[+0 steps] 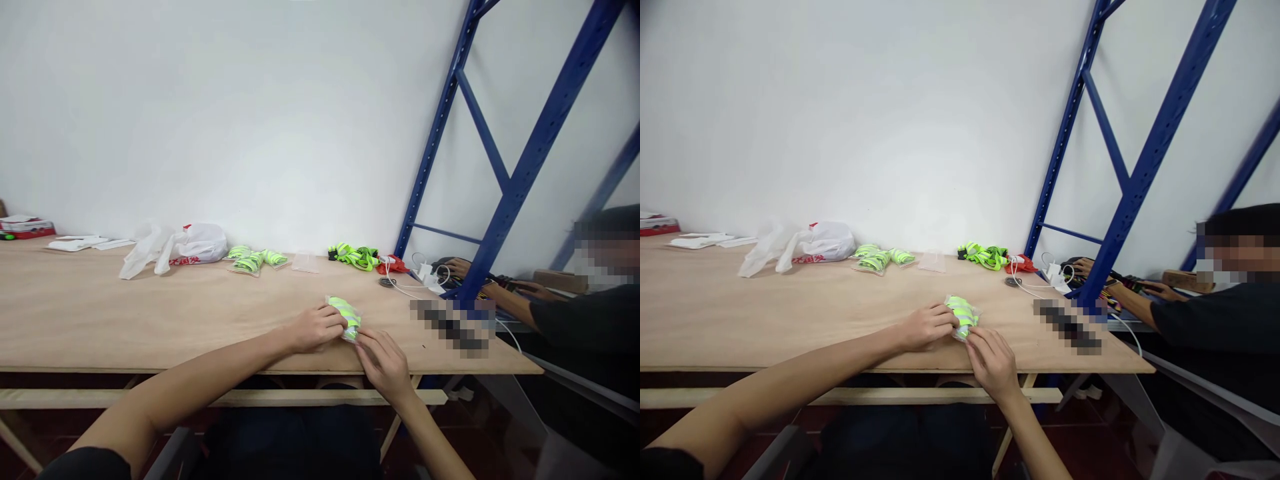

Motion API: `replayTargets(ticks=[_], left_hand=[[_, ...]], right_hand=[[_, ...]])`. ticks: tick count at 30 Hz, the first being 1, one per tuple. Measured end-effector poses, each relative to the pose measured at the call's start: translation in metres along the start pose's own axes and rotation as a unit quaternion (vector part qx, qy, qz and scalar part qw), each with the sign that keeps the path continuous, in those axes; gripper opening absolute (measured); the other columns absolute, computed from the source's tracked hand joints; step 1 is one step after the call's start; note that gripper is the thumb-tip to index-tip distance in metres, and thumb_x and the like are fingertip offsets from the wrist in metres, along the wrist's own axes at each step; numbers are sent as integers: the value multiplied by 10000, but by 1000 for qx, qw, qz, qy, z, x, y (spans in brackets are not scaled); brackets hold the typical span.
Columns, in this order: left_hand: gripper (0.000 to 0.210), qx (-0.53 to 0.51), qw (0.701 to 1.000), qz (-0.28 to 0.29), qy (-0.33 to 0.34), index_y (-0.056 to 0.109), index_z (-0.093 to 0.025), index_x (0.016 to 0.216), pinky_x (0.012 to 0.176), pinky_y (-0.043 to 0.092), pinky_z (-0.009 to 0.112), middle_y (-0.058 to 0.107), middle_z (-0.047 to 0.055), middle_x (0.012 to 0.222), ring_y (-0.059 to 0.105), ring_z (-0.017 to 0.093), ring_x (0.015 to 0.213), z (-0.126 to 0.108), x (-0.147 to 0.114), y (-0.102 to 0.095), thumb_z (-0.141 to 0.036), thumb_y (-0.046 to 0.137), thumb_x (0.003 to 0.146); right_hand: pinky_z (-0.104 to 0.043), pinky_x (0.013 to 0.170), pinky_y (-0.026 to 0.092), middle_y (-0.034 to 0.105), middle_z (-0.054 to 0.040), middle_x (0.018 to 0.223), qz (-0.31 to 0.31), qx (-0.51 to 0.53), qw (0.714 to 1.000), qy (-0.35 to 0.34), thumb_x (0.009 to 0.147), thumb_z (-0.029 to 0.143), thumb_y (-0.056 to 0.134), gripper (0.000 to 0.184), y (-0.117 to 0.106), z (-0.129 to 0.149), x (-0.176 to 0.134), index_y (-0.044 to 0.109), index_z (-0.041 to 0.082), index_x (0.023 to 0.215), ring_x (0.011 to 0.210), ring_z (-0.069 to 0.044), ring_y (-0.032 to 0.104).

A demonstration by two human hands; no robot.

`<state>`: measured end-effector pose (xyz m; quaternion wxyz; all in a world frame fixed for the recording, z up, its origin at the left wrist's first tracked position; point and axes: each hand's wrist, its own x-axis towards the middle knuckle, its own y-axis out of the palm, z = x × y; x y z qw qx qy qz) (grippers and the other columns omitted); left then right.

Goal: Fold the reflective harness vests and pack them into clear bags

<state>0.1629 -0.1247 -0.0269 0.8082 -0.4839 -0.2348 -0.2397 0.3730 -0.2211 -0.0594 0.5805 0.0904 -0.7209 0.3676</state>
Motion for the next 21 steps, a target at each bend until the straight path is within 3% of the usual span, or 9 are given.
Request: replayTargets(ticks=[6, 12, 21], left_hand=[[222, 5, 1000, -1, -8, 598, -169, 850, 839, 427, 321, 710, 65, 1003, 594, 174, 895, -1, 2, 0, -201, 441, 1003], [224, -3, 999, -3, -43, 632, -174, 917, 825, 434, 320, 705, 69, 1010, 593, 185, 911, 0, 2, -4, -347, 511, 995], [197, -19, 999, -10, -34, 639, -172, 933, 841, 442, 326, 712, 66, 973, 589, 181, 881, -2, 3, -8, -227, 463, 1001]], right_hand=[[-340, 743, 571, 742, -95, 981, -12, -1, 1000, -20, 896, 75, 598, 210, 1, 0, 0, 691, 221, 1014, 862, -212, 695], [-342, 730, 572, 716, -93, 957, -47, 41, 998, 23, 888, 67, 602, 196, 1, 2, 1, 674, 226, 978, 836, -208, 688], [-369, 799, 578, 723, -97, 1037, -16, 29, 999, 25, 903, 109, 619, 177, 4, 0, -1, 699, 237, 996, 930, -225, 687]])
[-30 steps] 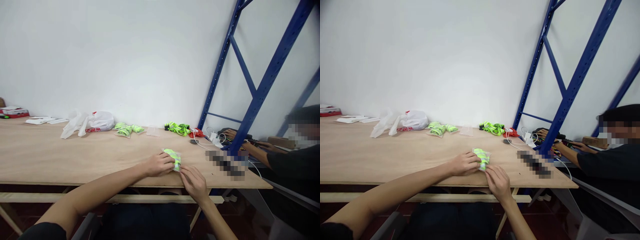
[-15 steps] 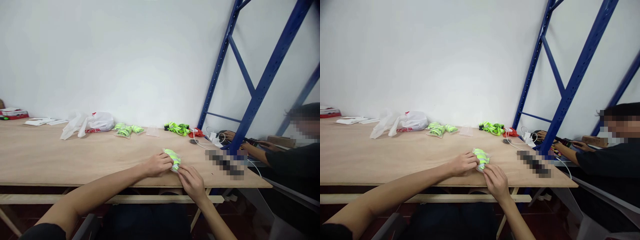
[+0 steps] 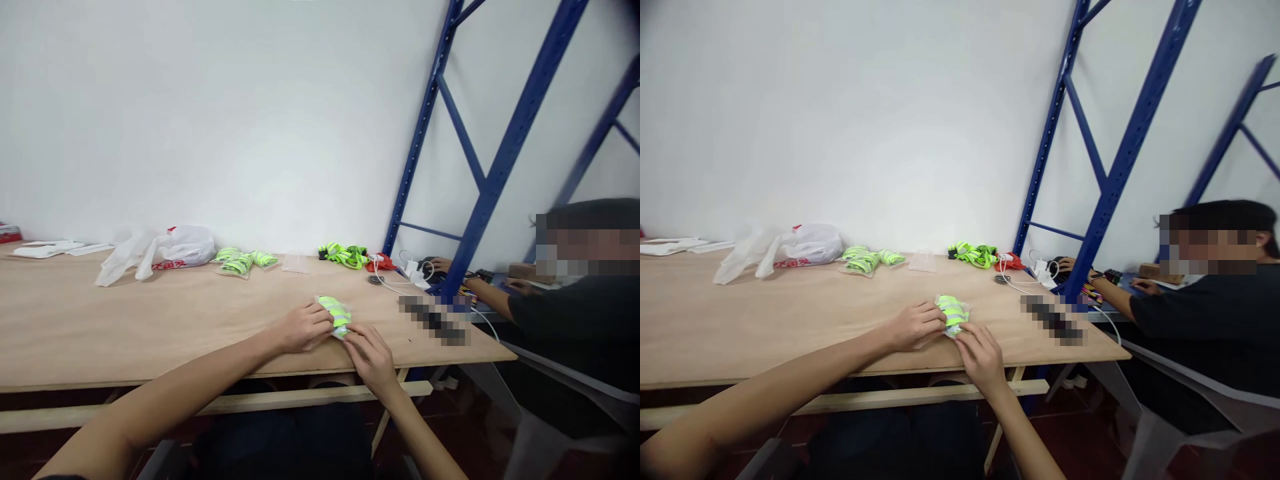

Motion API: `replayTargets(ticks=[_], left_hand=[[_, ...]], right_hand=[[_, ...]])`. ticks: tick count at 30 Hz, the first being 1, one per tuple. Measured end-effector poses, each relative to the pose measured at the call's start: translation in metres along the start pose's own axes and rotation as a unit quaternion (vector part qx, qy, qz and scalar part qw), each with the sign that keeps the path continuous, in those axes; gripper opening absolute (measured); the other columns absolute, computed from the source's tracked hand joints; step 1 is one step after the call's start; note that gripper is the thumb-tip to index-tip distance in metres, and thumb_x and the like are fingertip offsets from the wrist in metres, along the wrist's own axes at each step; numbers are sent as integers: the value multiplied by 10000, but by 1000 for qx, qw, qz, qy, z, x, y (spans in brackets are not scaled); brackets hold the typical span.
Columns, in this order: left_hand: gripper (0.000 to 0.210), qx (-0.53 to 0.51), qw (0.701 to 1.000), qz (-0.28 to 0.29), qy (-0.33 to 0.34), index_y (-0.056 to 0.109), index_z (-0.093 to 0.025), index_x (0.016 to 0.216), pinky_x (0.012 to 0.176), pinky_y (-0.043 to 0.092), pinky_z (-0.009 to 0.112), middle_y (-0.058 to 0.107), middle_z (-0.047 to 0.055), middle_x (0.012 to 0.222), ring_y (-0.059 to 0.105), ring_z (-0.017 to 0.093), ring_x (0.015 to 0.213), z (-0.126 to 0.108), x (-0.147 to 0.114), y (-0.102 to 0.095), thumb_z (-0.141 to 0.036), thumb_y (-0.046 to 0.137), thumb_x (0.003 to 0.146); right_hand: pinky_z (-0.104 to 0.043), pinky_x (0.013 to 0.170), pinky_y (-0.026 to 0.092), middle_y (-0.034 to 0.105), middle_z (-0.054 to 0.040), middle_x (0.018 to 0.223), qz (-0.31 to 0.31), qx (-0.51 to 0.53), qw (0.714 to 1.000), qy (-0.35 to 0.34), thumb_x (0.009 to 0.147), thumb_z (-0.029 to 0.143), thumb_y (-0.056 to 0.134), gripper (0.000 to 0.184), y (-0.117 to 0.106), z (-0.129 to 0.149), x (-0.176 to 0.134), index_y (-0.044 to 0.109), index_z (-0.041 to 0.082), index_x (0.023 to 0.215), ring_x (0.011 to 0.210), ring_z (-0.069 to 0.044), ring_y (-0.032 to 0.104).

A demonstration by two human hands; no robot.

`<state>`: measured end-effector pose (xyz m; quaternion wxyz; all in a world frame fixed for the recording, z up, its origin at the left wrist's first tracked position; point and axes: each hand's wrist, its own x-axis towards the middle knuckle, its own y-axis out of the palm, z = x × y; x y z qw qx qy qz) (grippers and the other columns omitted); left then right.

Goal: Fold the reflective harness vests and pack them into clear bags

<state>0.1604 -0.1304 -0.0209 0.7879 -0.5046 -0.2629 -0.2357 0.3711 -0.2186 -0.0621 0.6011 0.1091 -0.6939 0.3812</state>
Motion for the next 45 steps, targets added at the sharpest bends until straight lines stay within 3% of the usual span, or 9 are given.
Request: replayTargets(ticks=[11, 24, 37, 45], left_hand=[[129, -22, 999, -36, 19, 626, -168, 935, 779, 466, 310, 702, 48, 883, 612, 172, 847, -8, 4, 3, -163, 505, 981], [102, -41, 999, -6, 7, 632, -178, 976, 832, 473, 318, 697, 64, 981, 631, 179, 930, -6, 0, 4, -203, 533, 980], [118, -41, 999, 12, 21, 638, -180, 981, 857, 478, 336, 702, 65, 961, 630, 188, 923, -6, -1, 5, -159, 522, 972], [91, -21, 999, -6, 34, 632, -177, 988, 850, 471, 332, 705, 45, 941, 625, 179, 883, -7, 1, 7, -169, 543, 971]], right_hand=[[-370, 771, 562, 719, -93, 1021, 33, -15, 999, 18, 907, 105, 590, 152, 0, 7, 1, 654, 221, 983, 916, -223, 660], [-357, 817, 547, 729, -75, 1020, 30, -6, 999, 44, 910, 105, 589, 169, 2, 8, -1, 681, 226, 984, 946, -208, 667], [-363, 809, 541, 725, -72, 1046, 46, -34, 998, 23, 924, 135, 588, 153, 4, 9, 0, 702, 232, 956, 948, -209, 658], [-369, 807, 537, 722, -72, 1059, 49, -39, 998, 32, 914, 136, 563, 142, 4, 11, 2, 670, 225, 946, 953, -217, 642]])
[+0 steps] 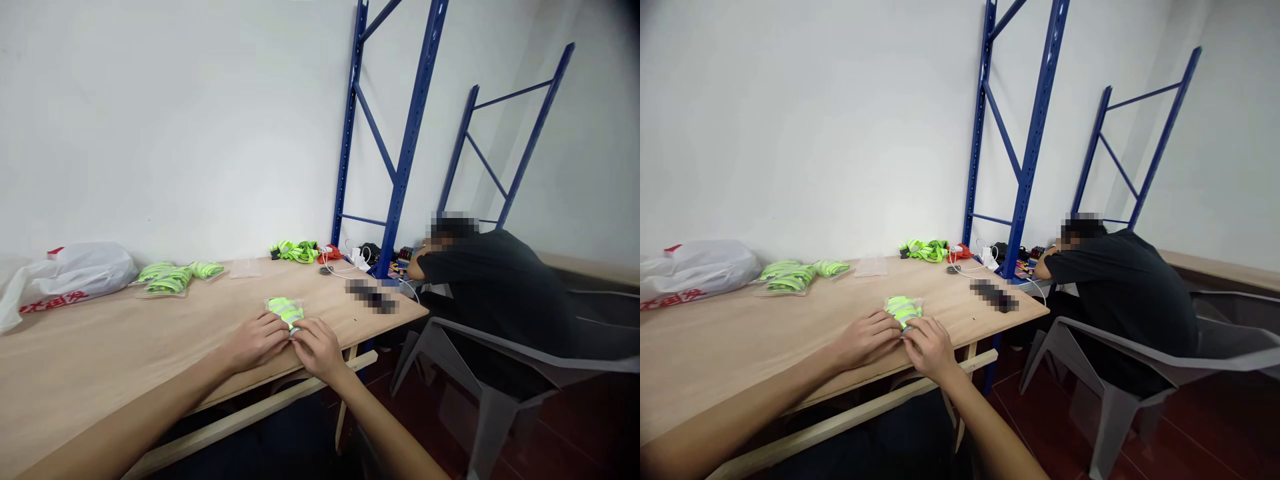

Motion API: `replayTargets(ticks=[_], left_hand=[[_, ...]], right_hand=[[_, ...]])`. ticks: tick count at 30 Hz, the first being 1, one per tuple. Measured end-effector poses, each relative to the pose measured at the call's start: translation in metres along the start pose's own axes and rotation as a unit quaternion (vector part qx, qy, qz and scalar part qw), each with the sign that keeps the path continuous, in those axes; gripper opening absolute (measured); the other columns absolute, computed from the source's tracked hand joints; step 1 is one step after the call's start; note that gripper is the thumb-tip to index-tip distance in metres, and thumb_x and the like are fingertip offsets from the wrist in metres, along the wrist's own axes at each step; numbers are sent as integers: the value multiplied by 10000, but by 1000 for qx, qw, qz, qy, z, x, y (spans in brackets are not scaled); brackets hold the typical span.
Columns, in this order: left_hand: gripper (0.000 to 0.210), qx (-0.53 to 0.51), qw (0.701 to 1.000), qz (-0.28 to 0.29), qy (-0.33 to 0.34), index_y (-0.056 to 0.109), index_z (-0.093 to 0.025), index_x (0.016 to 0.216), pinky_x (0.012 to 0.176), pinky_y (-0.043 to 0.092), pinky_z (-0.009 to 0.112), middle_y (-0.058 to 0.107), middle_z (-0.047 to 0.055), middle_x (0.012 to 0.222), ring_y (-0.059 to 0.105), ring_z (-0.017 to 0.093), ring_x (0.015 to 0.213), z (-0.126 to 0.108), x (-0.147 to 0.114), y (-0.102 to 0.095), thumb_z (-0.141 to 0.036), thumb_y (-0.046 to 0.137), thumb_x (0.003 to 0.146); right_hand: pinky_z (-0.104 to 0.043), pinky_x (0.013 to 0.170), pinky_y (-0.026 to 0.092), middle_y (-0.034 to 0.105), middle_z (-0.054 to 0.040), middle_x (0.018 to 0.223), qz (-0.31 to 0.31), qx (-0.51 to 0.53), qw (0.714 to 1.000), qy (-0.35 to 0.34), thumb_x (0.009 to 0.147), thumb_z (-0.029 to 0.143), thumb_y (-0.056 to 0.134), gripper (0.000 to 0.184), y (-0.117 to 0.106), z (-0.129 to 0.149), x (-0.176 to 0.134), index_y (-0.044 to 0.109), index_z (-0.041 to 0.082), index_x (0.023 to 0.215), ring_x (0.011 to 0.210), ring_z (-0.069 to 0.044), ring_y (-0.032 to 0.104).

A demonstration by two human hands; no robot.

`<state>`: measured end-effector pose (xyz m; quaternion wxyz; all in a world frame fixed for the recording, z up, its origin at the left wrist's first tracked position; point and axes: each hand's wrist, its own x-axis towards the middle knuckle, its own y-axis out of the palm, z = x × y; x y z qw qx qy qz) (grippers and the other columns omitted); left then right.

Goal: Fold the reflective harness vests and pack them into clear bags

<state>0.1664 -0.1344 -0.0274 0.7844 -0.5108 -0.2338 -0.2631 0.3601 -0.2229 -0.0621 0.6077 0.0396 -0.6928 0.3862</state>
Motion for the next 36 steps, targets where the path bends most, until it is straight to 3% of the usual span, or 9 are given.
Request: replayTargets(ticks=[9, 18, 25, 30, 36], left_hand=[[115, 6, 1000, -5, 12, 632, -181, 954, 810, 462, 324, 697, 42, 882, 628, 177, 844, 1, -1, 1, -140, 525, 967], [94, -53, 997, 1, -50, 620, -188, 984, 865, 501, 311, 689, 71, 971, 643, 176, 919, 5, -4, -5, -167, 530, 966], [160, -46, 999, -3, -23, 631, -179, 973, 863, 491, 337, 705, 75, 979, 623, 181, 903, 11, -9, -1, -120, 482, 975], [154, -46, 999, 7, -21, 654, -191, 1001, 865, 497, 330, 708, 68, 966, 628, 175, 906, 11, -10, 0, -178, 501, 990], [122, -68, 996, -17, -60, 636, -181, 967, 846, 519, 297, 693, 76, 964, 649, 173, 924, 8, -5, -9, -186, 515, 980]], right_hand=[[-368, 826, 539, 727, -66, 1040, 2, 6, 1000, -1, 928, 144, 567, 151, 3, 5, 1, 687, 232, 957, 953, -211, 632], [-367, 832, 550, 725, -69, 1010, -36, 38, 997, 55, 903, 133, 586, 152, 3, 3, 0, 686, 241, 943, 977, -216, 647], [-387, 864, 546, 707, -82, 1065, -32, 29, 997, 57, 896, 138, 597, 145, 1, 4, 1, 684, 241, 951, 1029, -230, 631], [-392, 874, 541, 711, -71, 1076, -19, 16, 999, 40, 905, 158, 625, 148, 1, 4, 2, 705, 260, 978, 1056, -234, 625], [-389, 855, 549, 721, -67, 995, -51, 46, 995, 69, 909, 130, 592, 163, 2, 3, 2, 697, 251, 937, 1007, -224, 640]])
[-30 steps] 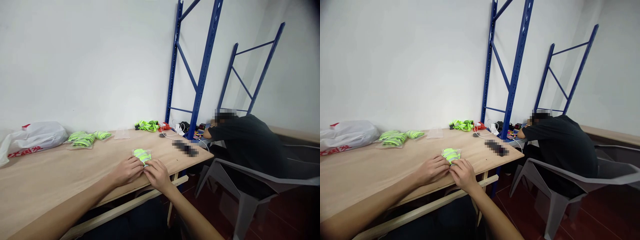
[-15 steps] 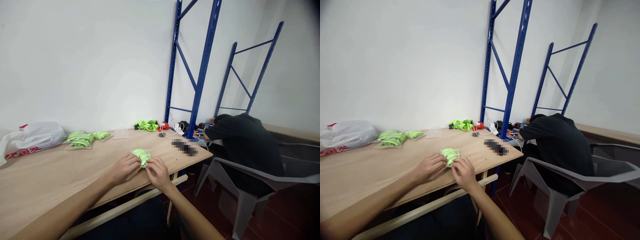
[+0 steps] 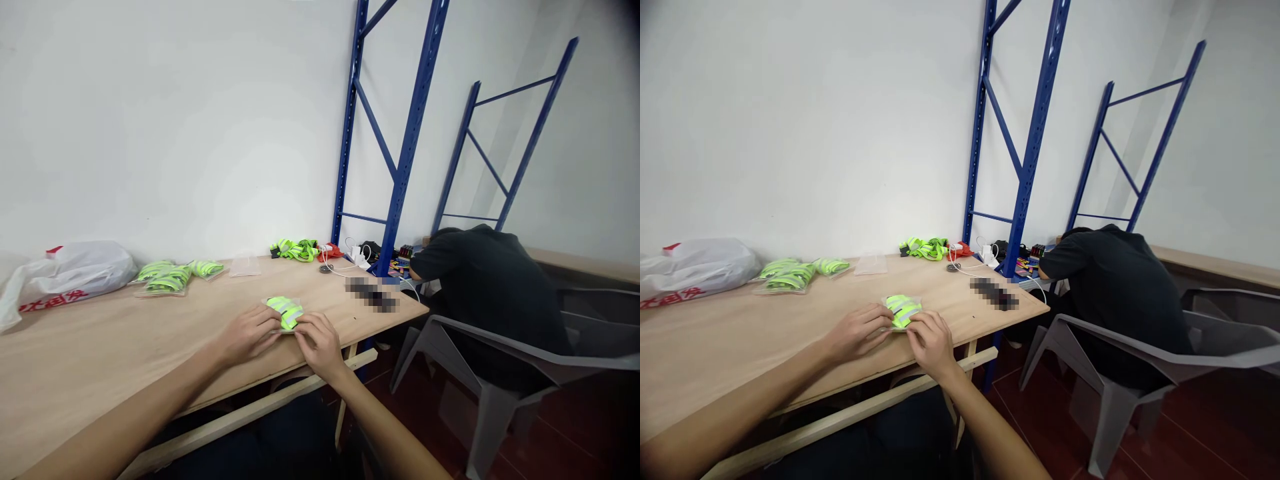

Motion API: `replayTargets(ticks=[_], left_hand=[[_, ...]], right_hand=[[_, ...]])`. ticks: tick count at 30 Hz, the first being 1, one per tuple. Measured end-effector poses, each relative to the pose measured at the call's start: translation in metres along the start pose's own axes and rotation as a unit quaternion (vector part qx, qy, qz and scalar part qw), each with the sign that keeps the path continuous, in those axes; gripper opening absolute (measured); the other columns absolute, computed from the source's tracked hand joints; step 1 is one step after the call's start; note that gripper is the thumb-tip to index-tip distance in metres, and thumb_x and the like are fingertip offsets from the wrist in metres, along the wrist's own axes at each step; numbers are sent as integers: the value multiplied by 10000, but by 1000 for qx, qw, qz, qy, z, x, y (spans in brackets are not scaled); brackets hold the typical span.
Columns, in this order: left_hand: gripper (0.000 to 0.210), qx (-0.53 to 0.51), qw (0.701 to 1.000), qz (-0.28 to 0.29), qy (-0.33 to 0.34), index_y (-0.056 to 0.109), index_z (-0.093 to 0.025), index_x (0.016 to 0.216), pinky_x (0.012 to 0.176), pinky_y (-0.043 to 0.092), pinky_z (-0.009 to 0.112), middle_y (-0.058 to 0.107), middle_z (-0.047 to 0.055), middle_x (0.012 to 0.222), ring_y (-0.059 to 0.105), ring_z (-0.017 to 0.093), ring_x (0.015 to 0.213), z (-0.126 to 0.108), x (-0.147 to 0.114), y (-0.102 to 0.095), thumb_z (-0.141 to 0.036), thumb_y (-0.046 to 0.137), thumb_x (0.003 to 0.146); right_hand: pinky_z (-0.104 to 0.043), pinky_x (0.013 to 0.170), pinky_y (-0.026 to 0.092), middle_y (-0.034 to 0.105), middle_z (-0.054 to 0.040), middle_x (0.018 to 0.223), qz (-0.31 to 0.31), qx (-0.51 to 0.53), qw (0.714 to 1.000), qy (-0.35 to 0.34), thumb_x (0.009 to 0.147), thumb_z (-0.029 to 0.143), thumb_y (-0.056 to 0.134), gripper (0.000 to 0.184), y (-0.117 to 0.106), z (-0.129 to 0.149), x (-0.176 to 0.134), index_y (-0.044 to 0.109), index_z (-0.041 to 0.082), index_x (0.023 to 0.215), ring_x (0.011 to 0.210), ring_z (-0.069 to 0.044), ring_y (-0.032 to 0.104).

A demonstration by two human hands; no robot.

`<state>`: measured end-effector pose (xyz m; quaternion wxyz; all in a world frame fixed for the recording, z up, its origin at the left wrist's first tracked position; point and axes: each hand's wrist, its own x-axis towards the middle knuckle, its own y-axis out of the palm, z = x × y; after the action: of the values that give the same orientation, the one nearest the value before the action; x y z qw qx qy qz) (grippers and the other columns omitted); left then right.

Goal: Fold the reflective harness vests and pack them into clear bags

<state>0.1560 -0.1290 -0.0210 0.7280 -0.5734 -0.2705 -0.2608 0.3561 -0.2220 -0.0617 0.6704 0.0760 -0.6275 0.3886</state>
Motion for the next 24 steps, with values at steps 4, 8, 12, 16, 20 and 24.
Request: replayTargets(ticks=[4, 8, 12, 16, 20, 24], left_hand=[[120, -30, 999, 16, -10, 622, -178, 979, 844, 524, 304, 685, 89, 990, 649, 183, 933, 0, -1, -5, -160, 505, 954], [132, -60, 998, 26, -22, 606, -176, 1004, 854, 522, 307, 675, 102, 1027, 642, 192, 964, 3, -4, -6, -140, 494, 942], [137, -65, 997, 14, -43, 595, -177, 957, 784, 515, 281, 670, 82, 965, 635, 172, 877, 10, -8, -1, -135, 465, 971], [157, -63, 996, 18, -53, 586, -173, 906, 718, 502, 277, 662, 66, 880, 620, 167, 796, 13, -12, 5, -118, 450, 963], [143, -52, 997, 45, -43, 594, -176, 930, 768, 509, 304, 670, 75, 904, 630, 182, 837, 8, -10, 1, -152, 461, 978], [120, -41, 997, 58, -18, 607, -188, 991, 838, 508, 320, 686, 87, 997, 641, 192, 915, 1, -4, -3, -190, 487, 987]], right_hand=[[-382, 852, 547, 720, -69, 999, -3, 0, 1000, -1, 902, 120, 593, 154, 0, 0, 0, 686, 241, 925, 1002, -222, 636], [-384, 863, 542, 717, -72, 990, -3, -2, 1000, 0, 905, 118, 585, 146, 0, -1, -1, 675, 231, 922, 998, -220, 633], [-385, 865, 540, 715, -77, 998, -5, -8, 1000, 9, 912, 125, 578, 146, 0, -1, -1, 679, 229, 930, 997, -222, 631], [-389, 871, 537, 714, -80, 1025, 3, -24, 1000, 8, 913, 149, 601, 142, 1, -2, -1, 699, 237, 966, 1016, -228, 636], [-382, 870, 533, 720, -70, 1031, 5, -31, 999, -7, 920, 155, 603, 143, 1, -3, -1, 716, 242, 933, 1017, -220, 635], [-374, 857, 531, 724, -64, 1011, 9, -28, 1000, -8, 924, 150, 588, 160, 1, -3, -2, 718, 243, 906, 1001, -211, 640]])
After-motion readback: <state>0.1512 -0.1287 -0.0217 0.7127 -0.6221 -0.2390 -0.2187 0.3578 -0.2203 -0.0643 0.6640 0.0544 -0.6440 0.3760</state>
